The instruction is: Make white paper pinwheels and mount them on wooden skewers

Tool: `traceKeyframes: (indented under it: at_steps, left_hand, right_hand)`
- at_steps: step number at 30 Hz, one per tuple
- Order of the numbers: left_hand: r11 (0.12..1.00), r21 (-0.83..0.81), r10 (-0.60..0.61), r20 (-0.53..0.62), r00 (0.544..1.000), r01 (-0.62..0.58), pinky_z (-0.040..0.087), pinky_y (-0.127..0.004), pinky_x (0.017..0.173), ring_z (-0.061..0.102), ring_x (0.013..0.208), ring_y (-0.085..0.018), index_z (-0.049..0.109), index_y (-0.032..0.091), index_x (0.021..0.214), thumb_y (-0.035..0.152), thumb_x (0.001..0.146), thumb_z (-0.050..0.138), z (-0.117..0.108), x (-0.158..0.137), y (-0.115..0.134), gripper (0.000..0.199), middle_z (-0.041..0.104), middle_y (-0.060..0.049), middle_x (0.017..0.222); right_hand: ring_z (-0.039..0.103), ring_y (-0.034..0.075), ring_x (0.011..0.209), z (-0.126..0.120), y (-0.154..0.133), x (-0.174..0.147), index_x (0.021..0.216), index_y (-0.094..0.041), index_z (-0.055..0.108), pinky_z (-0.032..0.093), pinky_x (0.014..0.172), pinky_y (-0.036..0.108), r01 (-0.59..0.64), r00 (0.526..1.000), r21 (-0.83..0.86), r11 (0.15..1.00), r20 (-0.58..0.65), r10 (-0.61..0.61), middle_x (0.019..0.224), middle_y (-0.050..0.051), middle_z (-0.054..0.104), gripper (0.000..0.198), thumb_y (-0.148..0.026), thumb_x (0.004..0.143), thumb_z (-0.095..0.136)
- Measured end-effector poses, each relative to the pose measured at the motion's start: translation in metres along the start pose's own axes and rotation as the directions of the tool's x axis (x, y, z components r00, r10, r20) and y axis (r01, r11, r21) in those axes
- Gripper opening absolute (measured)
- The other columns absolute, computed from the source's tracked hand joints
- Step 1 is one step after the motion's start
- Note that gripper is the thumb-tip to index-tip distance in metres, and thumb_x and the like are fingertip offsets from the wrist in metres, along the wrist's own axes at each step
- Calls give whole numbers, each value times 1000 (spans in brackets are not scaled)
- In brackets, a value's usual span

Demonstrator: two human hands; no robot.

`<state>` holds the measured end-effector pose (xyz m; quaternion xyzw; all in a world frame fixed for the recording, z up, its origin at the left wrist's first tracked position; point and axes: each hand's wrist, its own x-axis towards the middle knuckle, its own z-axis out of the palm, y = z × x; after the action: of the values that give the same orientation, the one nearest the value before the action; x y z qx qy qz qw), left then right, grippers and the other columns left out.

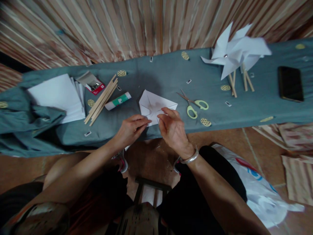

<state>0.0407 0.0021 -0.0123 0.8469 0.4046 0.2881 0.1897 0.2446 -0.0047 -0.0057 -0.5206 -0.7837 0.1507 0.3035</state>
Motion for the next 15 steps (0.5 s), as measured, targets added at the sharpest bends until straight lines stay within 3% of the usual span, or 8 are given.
traceKeyframes:
  at_steps: [6,15]
  left_hand:
    - [1000,0,-8,-3,1000,8,56,-29,77,68,86,-17,71,15,104,13,92,53,0,0,0,22,71,-8,94]
    - [1000,8,-1,-7,1000,1,56,-29,78,68,86,-17,72,15,103,13,92,52,2,0,0,22,71,-7,93]
  right_hand:
    - [45,28,135,-2,-5,-1,123,-27,59,38,113,51,75,994,-49,996,79,-71,142,9,48,37,-17,93,39]
    - [36,29,142,5,-1,1,131,-23,53,33,116,56,131,984,-142,981,135,-112,152,10,39,44,-12,91,38]
